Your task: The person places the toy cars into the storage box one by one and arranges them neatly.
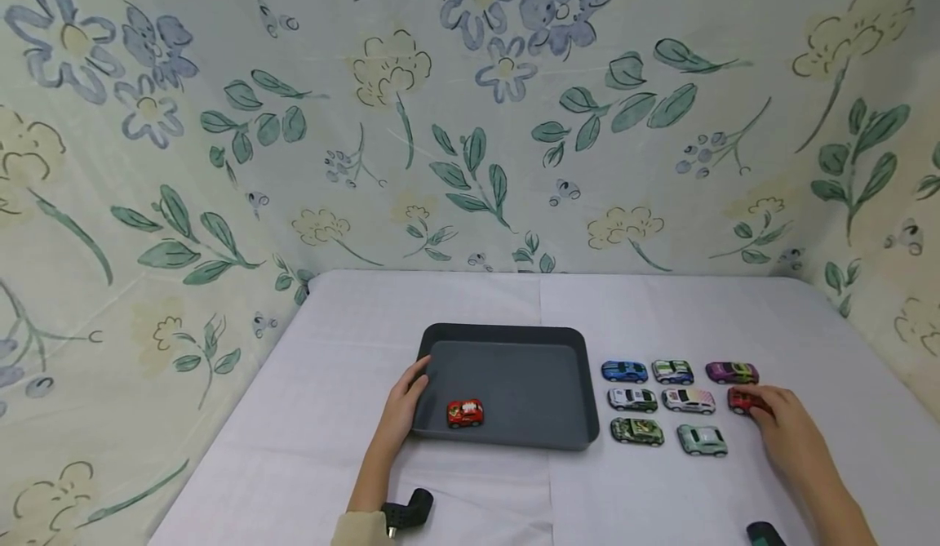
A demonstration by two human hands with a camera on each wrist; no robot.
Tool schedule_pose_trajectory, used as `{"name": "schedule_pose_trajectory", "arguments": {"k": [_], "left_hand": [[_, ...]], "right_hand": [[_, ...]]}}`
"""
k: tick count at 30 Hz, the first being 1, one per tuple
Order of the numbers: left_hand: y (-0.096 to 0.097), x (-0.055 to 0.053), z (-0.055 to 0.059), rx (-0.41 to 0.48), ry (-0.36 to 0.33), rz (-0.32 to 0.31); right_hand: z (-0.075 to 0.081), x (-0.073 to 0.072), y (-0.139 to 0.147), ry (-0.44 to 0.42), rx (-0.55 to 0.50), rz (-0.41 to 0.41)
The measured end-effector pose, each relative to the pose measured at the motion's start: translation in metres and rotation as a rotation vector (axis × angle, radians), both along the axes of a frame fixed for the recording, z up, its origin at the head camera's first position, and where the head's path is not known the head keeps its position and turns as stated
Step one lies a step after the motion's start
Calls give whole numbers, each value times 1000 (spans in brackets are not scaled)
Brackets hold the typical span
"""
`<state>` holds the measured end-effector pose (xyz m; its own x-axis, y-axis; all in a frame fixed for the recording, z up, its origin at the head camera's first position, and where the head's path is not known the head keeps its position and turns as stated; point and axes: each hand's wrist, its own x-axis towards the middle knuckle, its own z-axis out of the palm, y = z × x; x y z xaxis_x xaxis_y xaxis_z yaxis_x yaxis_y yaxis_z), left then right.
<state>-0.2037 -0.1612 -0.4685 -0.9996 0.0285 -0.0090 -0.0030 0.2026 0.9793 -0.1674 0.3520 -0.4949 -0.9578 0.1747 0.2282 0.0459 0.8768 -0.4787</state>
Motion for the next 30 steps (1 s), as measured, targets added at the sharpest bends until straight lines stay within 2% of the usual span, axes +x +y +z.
{"name": "schedule_pose_trajectory", "arguments": {"k": [4,12,17,21,25,30], "left_hand": [[2,4,6,-20,1,-2],[2,4,6,-12,9,-3],[2,3,5,-14,9,-2],[2,3,5,-15,9,-1],[2,3,6,-17,12,-1],[2,3,5,-20,15,-1]], "right_hand": [[5,3,-3,16,6,4],[17,12,-14,-6,-13,-30],[28,19,-26,62,0,-7],[34,24,-36,108,-36,21],[26,21,-36,171,-21,32],[-2,9,-28,222,15,48]]}}
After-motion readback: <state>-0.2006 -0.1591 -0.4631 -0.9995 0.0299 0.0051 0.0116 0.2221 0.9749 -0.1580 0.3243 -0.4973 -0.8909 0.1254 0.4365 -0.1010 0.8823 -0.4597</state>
